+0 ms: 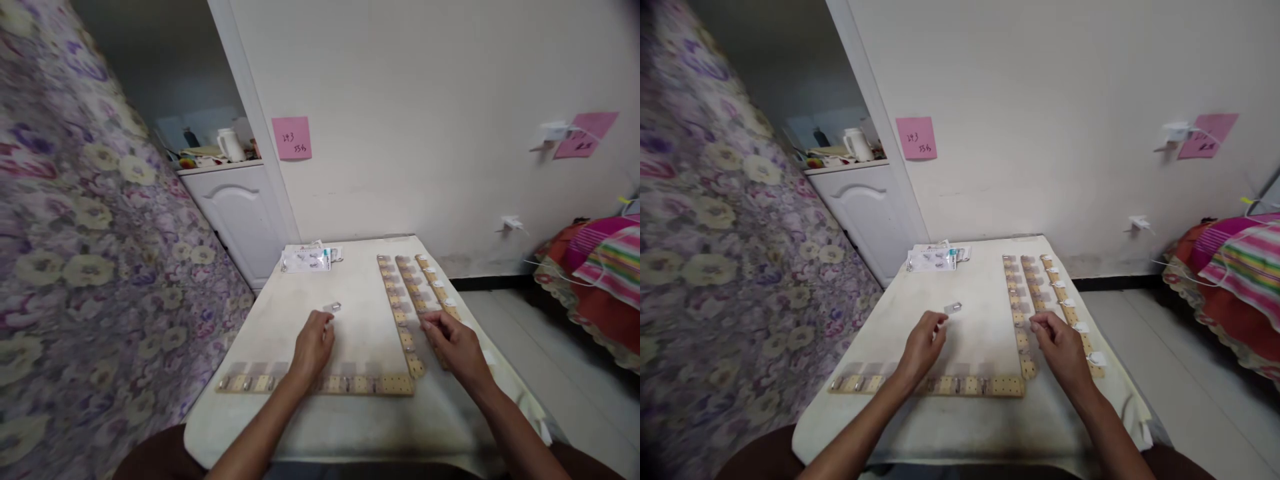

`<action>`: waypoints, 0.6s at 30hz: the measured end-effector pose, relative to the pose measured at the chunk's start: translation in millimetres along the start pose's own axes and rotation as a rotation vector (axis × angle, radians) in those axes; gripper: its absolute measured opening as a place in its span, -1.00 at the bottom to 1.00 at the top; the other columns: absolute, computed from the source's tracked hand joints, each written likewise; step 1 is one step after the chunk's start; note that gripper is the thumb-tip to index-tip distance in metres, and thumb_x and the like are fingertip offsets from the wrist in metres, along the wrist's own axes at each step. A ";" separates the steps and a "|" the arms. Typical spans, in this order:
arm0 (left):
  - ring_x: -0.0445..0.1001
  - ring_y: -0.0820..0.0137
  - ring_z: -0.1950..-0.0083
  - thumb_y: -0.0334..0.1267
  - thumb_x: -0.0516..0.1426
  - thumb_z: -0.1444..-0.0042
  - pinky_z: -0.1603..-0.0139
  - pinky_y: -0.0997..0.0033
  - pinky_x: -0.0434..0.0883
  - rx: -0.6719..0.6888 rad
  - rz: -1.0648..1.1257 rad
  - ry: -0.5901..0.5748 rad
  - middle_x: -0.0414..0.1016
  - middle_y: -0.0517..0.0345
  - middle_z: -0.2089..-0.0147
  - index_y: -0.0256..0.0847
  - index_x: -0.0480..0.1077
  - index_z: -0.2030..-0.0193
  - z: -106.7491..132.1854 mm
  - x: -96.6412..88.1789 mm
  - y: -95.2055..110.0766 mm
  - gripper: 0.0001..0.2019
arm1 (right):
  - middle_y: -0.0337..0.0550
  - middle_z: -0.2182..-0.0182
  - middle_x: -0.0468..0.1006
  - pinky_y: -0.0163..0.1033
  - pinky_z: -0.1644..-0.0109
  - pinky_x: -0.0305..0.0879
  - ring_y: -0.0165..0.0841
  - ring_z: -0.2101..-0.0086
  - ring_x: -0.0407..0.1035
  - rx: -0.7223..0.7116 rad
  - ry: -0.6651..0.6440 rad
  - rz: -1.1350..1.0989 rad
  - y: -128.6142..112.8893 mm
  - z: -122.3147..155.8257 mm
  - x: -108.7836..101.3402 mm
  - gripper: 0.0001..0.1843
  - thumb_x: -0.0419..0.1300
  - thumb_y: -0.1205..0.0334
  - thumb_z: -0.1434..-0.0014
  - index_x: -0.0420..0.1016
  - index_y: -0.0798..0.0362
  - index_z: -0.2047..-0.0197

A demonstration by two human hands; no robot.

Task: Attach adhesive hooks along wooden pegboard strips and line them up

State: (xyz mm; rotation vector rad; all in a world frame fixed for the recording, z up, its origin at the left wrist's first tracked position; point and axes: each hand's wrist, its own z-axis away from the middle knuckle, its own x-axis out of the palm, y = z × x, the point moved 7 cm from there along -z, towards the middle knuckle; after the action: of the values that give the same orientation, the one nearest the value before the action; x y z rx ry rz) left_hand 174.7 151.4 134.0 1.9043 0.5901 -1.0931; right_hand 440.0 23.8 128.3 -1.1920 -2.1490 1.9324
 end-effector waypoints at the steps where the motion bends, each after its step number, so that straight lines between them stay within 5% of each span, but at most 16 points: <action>1: 0.38 0.36 0.02 -0.42 -0.03 -0.15 -0.02 0.35 0.32 -0.022 -0.023 -0.007 0.37 0.06 0.05 -0.19 0.31 0.03 -18.6 3.6 -12.0 -0.73 | -0.23 0.47 0.54 -0.32 0.37 0.25 -0.35 0.46 0.36 0.004 0.000 0.013 0.9 -0.3 0.6 -0.72 0.06 0.04 -0.15 0.46 0.02 0.24; 5: 0.37 0.31 0.01 -0.41 0.06 -0.13 -0.04 0.23 0.31 -0.140 -0.105 -0.051 0.38 0.02 0.03 -0.26 0.37 0.11 -66.9 34.8 -55.0 -0.81 | -0.22 0.42 0.57 -0.31 0.34 0.26 -0.32 0.40 0.40 -0.007 -0.007 0.042 3.6 -2.2 4.4 -0.73 0.06 0.03 -0.15 0.47 0.00 0.25; 9: 0.39 0.33 0.07 -0.17 0.10 -0.18 0.02 0.15 0.35 -0.260 -0.129 -0.052 0.41 0.10 0.10 -0.27 0.37 0.18 -81.7 56.5 -80.6 -0.80 | -0.23 0.43 0.56 -0.30 0.33 0.26 -0.33 0.41 0.39 -0.027 -0.010 0.035 4.4 -4.4 8.1 -0.74 0.05 0.04 -0.15 0.47 0.00 0.28; 14: 0.42 0.40 0.20 -0.11 0.10 -0.18 0.14 0.25 0.39 -0.353 -0.050 -0.038 0.43 0.15 0.21 -0.27 0.38 0.24 -84.2 58.6 -97.0 -0.76 | -0.21 0.44 0.55 -0.29 0.32 0.25 -0.32 0.42 0.38 -0.054 -0.042 0.000 -0.8 -4.7 13.9 -0.75 0.03 0.08 -0.16 0.46 0.01 0.29; 18: 0.40 0.46 0.34 -0.12 0.09 -0.19 0.26 0.35 0.38 -0.335 0.077 -0.013 0.40 0.23 0.35 -0.27 0.36 0.30 -80.8 48.2 -90.5 -0.77 | -0.20 0.44 0.54 -0.27 0.31 0.24 -0.31 0.42 0.38 -0.048 -0.067 -0.017 -4.2 -2.6 17.3 -0.78 0.03 0.11 -0.16 0.45 0.01 0.30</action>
State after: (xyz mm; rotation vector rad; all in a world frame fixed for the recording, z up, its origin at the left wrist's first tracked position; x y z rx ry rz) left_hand 171.2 267.7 74.7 1.6151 0.6435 -0.8942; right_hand 426.7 35.4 124.4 -1.1278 -2.2430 1.9524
